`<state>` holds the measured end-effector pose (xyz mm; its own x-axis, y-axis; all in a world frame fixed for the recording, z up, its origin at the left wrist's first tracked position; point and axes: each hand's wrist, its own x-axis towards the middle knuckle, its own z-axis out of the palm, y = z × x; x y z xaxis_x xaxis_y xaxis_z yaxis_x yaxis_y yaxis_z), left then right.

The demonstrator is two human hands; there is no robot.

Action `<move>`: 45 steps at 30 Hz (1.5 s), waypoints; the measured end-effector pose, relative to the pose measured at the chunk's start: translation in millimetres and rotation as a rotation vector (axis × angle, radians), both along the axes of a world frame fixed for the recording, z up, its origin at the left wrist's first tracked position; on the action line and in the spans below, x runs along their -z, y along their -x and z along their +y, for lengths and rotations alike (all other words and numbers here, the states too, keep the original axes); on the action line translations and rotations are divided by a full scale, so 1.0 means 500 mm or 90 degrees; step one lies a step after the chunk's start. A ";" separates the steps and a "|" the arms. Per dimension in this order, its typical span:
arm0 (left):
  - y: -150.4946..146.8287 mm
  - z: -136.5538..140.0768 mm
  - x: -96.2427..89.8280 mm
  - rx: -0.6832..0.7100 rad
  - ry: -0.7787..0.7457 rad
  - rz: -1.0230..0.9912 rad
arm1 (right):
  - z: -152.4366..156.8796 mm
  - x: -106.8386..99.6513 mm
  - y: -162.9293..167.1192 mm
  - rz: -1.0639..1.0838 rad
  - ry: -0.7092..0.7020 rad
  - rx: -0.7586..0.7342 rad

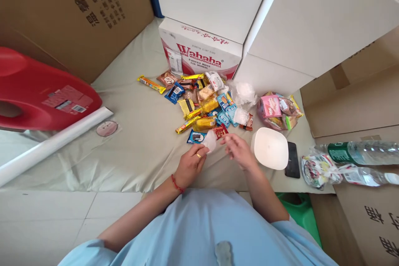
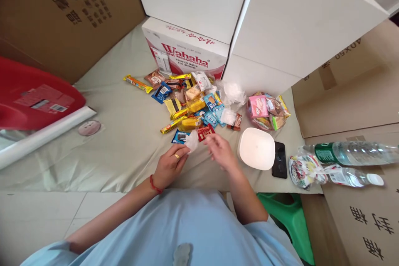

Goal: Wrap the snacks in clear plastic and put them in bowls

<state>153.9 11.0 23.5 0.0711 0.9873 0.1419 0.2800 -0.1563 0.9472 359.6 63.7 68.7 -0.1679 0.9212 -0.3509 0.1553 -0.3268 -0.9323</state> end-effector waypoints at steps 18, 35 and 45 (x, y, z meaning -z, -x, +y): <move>0.031 0.009 0.006 -0.089 0.339 -0.497 | -0.031 0.058 -0.012 0.106 0.020 0.047; 0.175 -0.016 0.012 -0.075 0.274 -0.637 | -0.034 0.040 0.008 0.104 0.133 0.088; 0.139 -0.051 -0.010 -0.261 0.490 -0.525 | -0.073 0.063 0.061 -0.014 -0.028 -0.063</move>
<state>84.3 -14.6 28.3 -0.1029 0.7613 -0.6402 -0.5578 0.4887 0.6708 329.3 27.1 37.2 -0.2521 0.9147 -0.3157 0.2055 -0.2682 -0.9412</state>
